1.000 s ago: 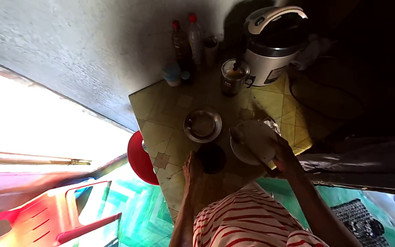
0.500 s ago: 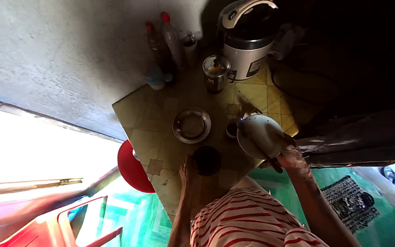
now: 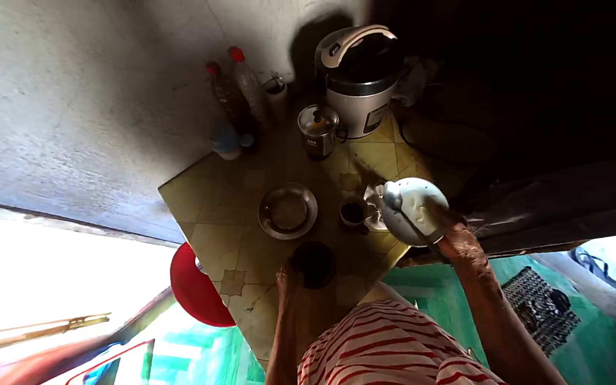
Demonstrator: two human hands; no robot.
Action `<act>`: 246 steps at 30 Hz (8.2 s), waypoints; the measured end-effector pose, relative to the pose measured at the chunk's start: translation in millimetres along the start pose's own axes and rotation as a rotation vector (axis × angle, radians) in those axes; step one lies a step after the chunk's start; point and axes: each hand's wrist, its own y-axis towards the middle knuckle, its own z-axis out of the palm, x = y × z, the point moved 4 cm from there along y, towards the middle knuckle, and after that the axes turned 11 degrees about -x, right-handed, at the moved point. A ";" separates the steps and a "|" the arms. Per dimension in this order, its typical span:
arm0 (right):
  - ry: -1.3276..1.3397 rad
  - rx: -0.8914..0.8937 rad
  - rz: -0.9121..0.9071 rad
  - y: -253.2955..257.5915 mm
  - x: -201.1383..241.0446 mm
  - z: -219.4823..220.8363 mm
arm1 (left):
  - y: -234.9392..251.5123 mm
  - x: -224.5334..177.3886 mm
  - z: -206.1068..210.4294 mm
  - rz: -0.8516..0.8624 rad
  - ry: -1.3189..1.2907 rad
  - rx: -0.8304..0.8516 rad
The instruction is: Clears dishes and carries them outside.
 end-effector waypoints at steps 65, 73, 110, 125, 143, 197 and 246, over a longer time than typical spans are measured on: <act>-0.708 0.236 0.120 -9.0 -134.4 276.2 | 139.1 -7.6 -42.0 -0.227 -0.961 -0.132; -0.843 0.315 -0.107 6.2 -150.3 278.2 | 149.0 -19.5 -34.7 -0.197 -0.878 -0.166; -0.616 0.265 0.034 -162.5 -12.0 124.5 | -64.4 -74.6 -92.7 0.031 -0.451 -0.242; -0.501 -0.016 0.093 -183.5 -12.3 -89.5 | -198.6 -133.1 45.0 0.137 -0.423 -0.075; -0.414 -0.634 0.196 -165.7 40.4 -432.5 | -390.6 -329.4 308.0 0.494 -0.377 0.460; -0.118 -1.158 -0.003 500.6 472.0 -1214.2 | -663.8 -1287.1 1015.2 0.910 -0.261 0.904; -0.106 -0.813 0.044 683.5 472.2 -1229.7 | -572.2 -1371.5 1046.7 0.823 -0.262 0.513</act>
